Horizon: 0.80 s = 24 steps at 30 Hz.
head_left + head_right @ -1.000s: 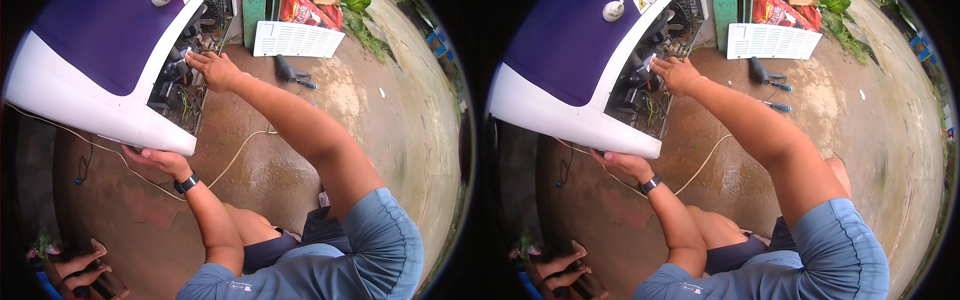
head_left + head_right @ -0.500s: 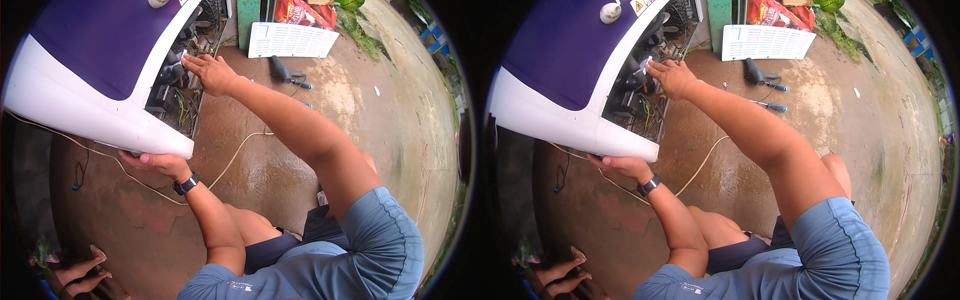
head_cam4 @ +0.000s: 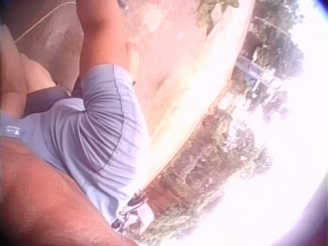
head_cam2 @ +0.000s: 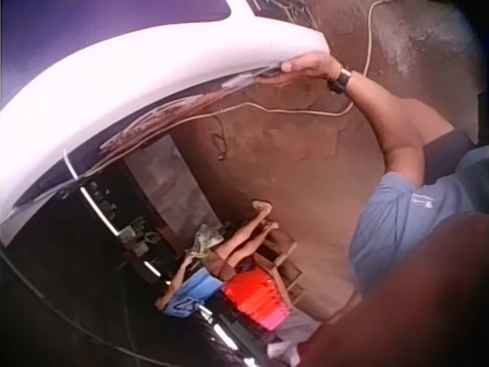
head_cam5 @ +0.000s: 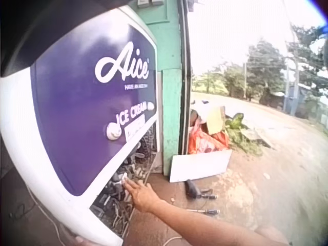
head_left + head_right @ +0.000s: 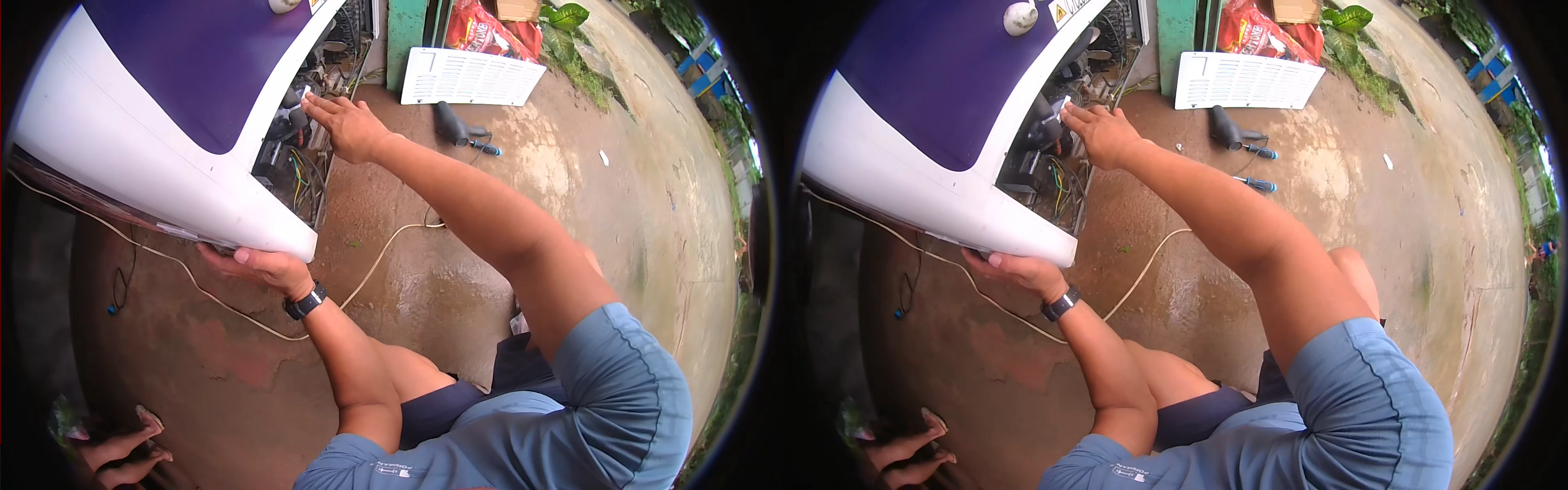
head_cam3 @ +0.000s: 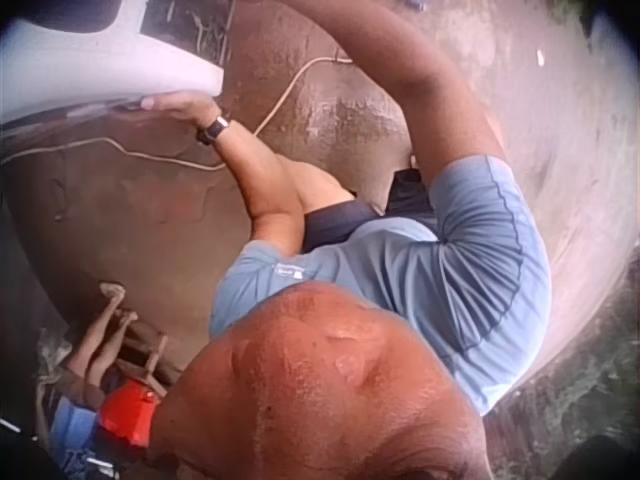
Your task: The person performs maintenance on an ice cream freezer by opening the lower service compartment and using a hair dryer to defrost or dry the internal components near the compressor.
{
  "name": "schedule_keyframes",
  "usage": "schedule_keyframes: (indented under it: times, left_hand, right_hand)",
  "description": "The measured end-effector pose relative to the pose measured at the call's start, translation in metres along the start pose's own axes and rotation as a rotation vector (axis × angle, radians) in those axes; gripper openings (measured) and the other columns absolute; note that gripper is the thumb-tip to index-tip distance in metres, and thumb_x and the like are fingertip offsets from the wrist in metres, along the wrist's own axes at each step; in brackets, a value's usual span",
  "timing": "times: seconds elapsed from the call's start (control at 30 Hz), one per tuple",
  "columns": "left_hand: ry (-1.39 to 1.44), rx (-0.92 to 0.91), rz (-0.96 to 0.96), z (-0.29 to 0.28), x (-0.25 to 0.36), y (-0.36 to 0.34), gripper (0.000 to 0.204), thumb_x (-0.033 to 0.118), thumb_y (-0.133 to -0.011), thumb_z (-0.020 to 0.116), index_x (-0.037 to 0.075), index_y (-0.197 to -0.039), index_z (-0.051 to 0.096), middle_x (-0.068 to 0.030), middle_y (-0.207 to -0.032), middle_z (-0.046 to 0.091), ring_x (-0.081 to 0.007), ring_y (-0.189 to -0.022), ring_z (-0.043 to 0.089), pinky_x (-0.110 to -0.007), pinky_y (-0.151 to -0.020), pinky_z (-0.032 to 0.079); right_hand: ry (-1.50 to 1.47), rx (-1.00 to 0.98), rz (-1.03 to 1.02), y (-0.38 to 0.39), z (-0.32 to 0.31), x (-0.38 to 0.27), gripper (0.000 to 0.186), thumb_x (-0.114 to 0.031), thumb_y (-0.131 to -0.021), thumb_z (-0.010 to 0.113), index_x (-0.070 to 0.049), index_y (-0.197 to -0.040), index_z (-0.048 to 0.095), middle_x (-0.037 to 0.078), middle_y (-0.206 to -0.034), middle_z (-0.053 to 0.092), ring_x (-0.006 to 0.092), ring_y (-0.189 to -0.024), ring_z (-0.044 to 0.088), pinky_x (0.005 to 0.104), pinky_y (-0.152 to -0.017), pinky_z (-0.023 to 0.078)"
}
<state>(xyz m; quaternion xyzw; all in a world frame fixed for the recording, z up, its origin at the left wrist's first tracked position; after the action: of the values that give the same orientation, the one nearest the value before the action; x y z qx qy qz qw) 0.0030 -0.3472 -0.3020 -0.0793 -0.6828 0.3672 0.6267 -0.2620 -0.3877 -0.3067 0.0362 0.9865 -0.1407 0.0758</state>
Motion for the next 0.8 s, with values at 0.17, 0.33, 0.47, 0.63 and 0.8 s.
schedule_keyframes:
  times: [0.17, 0.33, 0.47, 0.63, 0.8]
  left_hand:
    - [-0.083, 0.006, 0.027, 0.0, 0.005, 0.0, 0.084, 0.061, -0.104, 0.023, -0.008, -0.152, 0.025, -0.0308, -0.15, 0.032, -0.0408, -0.136, 0.04, -0.053, -0.109, 0.038]
    - [0.064, -0.064, 0.033, 0.013, 0.02, 0.0, 0.084, 0.062, -0.105, 0.019, -0.006, -0.154, 0.022, -0.0287, -0.155, 0.029, -0.0383, -0.142, 0.037, -0.05, -0.113, 0.039]
    - [0.13, -0.042, -0.003, 0.02, 0.023, 0.001, 0.086, 0.066, -0.104, 0.018, -0.002, -0.157, 0.016, -0.0239, -0.161, 0.023, -0.0375, -0.147, 0.031, -0.049, -0.121, 0.031]
    - [0.154, 0.069, -0.168, 0.017, 0.007, 0.006, 0.089, 0.068, -0.103, 0.017, -0.004, -0.156, 0.021, -0.0231, -0.161, 0.025, -0.0375, -0.147, 0.03, -0.048, -0.122, 0.028]
    - [0.098, 0.173, -0.297, 0.017, 0.007, 0.012, 0.091, 0.069, -0.102, 0.017, -0.006, -0.154, 0.026, -0.0235, -0.159, 0.029, -0.0376, -0.145, 0.034, -0.047, -0.12, 0.03]
  right_hand:
    - [-0.059, 0.032, -0.013, 0.001, -0.001, 0.006, 0.086, -0.004, -0.081, 0.062, -0.018, -0.159, 0.029, -0.001, -0.165, 0.03, 0.0267, -0.134, 0.046, 0.0471, -0.101, 0.043]
    - [-0.087, 0.147, -0.092, 0.002, -0.002, 0.012, 0.083, -0.006, -0.079, 0.065, -0.016, -0.156, 0.035, 0.002, -0.162, 0.035, 0.0281, -0.133, 0.046, 0.0454, -0.098, 0.043]
    - [-0.133, 0.217, -0.12, 0.003, -0.003, 0.018, 0.077, -0.009, -0.081, 0.065, -0.014, -0.153, 0.039, 0.003, -0.16, 0.038, 0.0278, -0.13, 0.047, 0.0454, -0.095, 0.043]
    - [-0.184, 0.218, -0.124, 0.004, -0.007, 0.021, 0.072, -0.01, -0.084, 0.064, -0.013, -0.152, 0.041, 0.004, -0.16, 0.038, 0.0288, -0.128, 0.048, 0.0454, -0.096, 0.042]
    - [-0.188, 0.2, -0.14, 0.004, -0.01, 0.022, 0.061, -0.014, -0.091, 0.054, -0.007, -0.15, 0.042, 0.008, -0.159, 0.037, 0.0303, -0.128, 0.048, 0.0504, -0.101, 0.041]
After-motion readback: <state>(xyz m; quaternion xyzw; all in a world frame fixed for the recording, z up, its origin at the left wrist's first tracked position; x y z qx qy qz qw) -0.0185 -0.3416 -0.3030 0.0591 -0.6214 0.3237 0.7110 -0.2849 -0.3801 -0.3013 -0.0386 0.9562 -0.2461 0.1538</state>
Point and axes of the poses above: each hand's wrist, its own y-axis away from the middle knuckle, its own z-axis out of the palm, x = y × z, the point moved 8 cm from there along -y, towards the middle knuckle
